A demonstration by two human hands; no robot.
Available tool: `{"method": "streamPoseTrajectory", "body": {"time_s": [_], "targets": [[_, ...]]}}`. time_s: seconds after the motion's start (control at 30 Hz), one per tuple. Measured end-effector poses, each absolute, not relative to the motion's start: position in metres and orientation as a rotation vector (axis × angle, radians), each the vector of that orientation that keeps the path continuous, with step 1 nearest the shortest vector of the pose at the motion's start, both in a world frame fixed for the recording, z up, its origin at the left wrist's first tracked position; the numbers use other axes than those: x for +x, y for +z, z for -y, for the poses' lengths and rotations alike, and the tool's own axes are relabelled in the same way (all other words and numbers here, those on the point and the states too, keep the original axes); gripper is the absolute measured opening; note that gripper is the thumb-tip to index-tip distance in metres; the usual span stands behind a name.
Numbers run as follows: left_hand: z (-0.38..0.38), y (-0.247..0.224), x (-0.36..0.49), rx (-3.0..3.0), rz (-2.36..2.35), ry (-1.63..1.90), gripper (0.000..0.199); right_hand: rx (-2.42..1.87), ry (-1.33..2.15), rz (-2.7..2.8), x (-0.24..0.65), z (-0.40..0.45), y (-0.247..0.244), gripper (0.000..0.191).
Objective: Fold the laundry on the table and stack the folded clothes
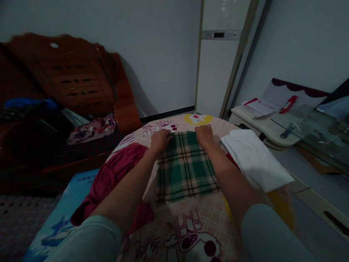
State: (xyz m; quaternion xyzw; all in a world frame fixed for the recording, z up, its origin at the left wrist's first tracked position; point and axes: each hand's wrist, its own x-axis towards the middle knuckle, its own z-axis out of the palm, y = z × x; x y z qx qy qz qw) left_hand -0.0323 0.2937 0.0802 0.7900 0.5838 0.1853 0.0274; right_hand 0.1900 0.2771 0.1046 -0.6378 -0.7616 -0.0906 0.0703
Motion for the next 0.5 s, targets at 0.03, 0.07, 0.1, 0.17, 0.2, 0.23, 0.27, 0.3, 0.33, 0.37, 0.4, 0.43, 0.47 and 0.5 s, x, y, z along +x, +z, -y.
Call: {"method": "streamPoseTrajectory", "body": {"time_s": [0.03,0.07,0.1,0.17,0.2,0.23,0.27,0.3,0.33,0.37,0.4,0.43,0.47,0.5], "targets": [[-0.293,0.073,-0.029,2.431,-1.836,0.604,0.028,-1.93,-0.29,2.281,0.186,-0.275,0.096,0.033],[-0.29,0.064,-0.025,2.43,-1.852,0.647,0.032,-1.926,-0.3,2.276,0.183,-0.272,0.086,0.036],[-0.284,0.055,-0.022,2.436,-1.845,0.695,0.036,-1.914,-0.296,2.282,0.181,-0.267,0.074,0.037],[-0.265,0.033,-0.018,2.454,-1.746,0.747,0.043,-1.835,-0.24,2.333,0.181,-0.253,0.049,0.039],[-0.253,0.023,-0.017,2.464,-1.66,0.722,0.045,-1.801,-0.181,2.355,0.182,-0.246,0.036,0.038],[-0.241,0.013,-0.017,2.468,-1.585,0.691,0.046,-1.757,-0.129,2.378,0.184,-0.24,0.023,0.038],[-0.231,0.005,-0.016,2.476,-1.523,0.65,0.049,-1.724,-0.082,2.393,0.187,-0.234,0.011,0.039],[-0.222,-0.002,-0.017,2.494,-1.479,0.597,0.051,-1.71,-0.049,2.391,0.19,-0.229,0.001,0.041],[-0.215,-0.006,-0.017,2.513,-1.452,0.544,0.053,-1.699,-0.034,2.382,0.193,-0.225,-0.008,0.043],[-0.211,-0.009,-0.017,2.531,-1.441,0.492,0.053,-1.693,-0.028,2.365,0.196,-0.222,-0.015,0.044],[-0.209,-0.009,-0.016,2.546,-1.44,0.447,0.053,-1.689,-0.027,2.347,0.198,-0.221,-0.019,0.045],[-0.209,-0.008,-0.016,2.554,-1.445,0.413,0.052,-1.684,-0.023,2.33,0.2,-0.22,-0.021,0.045],[-0.21,-0.005,-0.016,2.551,-1.451,0.389,0.052,-1.678,-0.011,2.312,0.201,-0.218,-0.021,0.045],[-0.21,-0.002,-0.016,2.537,-1.458,0.375,0.052,-1.67,0.008,2.29,0.203,-0.217,-0.019,0.044]]}}
